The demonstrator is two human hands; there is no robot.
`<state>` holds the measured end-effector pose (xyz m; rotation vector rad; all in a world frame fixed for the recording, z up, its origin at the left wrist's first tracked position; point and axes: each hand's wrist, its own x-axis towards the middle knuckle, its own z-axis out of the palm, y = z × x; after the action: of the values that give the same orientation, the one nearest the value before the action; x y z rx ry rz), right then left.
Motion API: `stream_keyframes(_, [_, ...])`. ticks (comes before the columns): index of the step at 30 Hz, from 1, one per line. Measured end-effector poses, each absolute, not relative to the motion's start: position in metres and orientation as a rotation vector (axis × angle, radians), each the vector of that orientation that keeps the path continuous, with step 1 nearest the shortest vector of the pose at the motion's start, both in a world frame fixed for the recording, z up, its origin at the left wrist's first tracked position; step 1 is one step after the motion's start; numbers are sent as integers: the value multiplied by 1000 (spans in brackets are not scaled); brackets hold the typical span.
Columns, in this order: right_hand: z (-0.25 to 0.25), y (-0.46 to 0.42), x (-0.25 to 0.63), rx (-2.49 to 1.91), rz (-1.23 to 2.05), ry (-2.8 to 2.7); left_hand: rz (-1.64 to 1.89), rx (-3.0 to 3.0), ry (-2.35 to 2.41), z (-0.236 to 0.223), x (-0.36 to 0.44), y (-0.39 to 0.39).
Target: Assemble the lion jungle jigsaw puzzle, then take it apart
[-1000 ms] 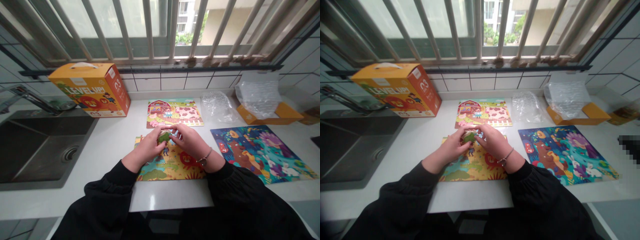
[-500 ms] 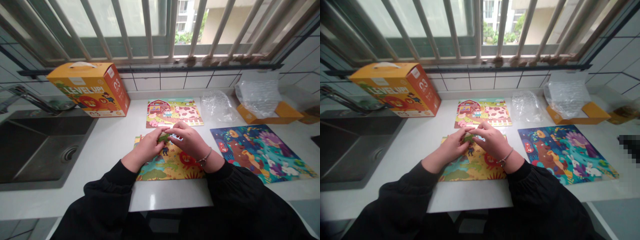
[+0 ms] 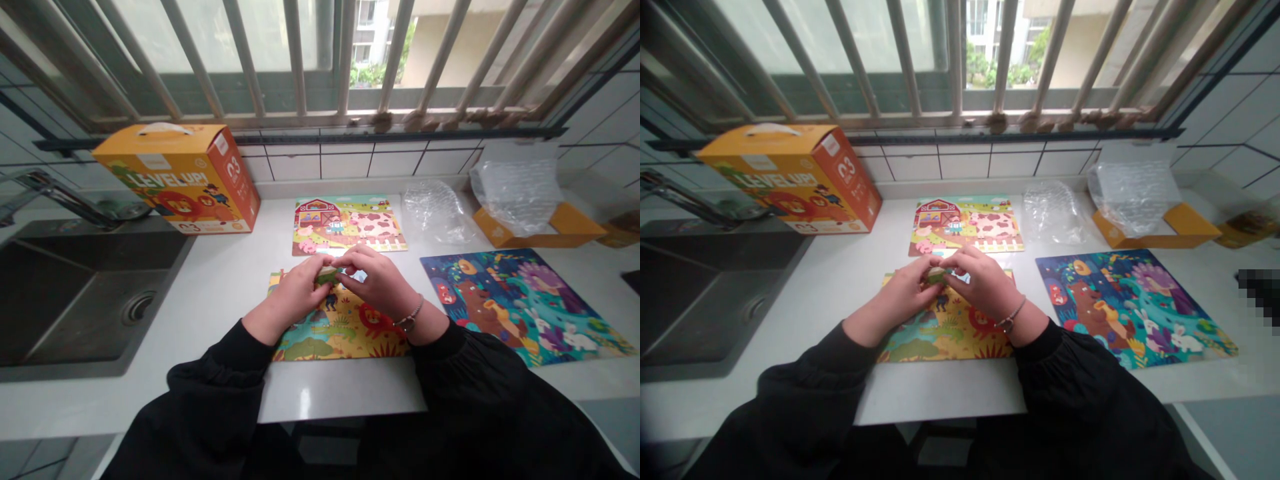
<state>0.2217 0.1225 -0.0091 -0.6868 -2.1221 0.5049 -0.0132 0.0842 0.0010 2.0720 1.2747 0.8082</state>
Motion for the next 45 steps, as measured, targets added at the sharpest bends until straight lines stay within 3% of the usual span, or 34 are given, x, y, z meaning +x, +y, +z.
stream_keyframes(26, [-8,121,225,-912,698,-2143,762,2099,1278,12,-14,83])
stream_keyframes(32, [-14,121,223,-942,954,-1967,890,1714,1276,7,-14,88])
stream_keyframes(36, [-17,122,219,-801,1334,-1693,1041,1344,1061,5,-13,89])
stream_keyframes(40, [-15,119,214,-592,1617,-1649,941,1249,858,7,-13,84])
stream_keyframes(43, [-11,116,211,-557,1562,-1772,824,1249,794,7,-12,80])
stream_keyframes(45, [-8,114,210,-626,1329,-1920,812,1226,802,4,-11,79])
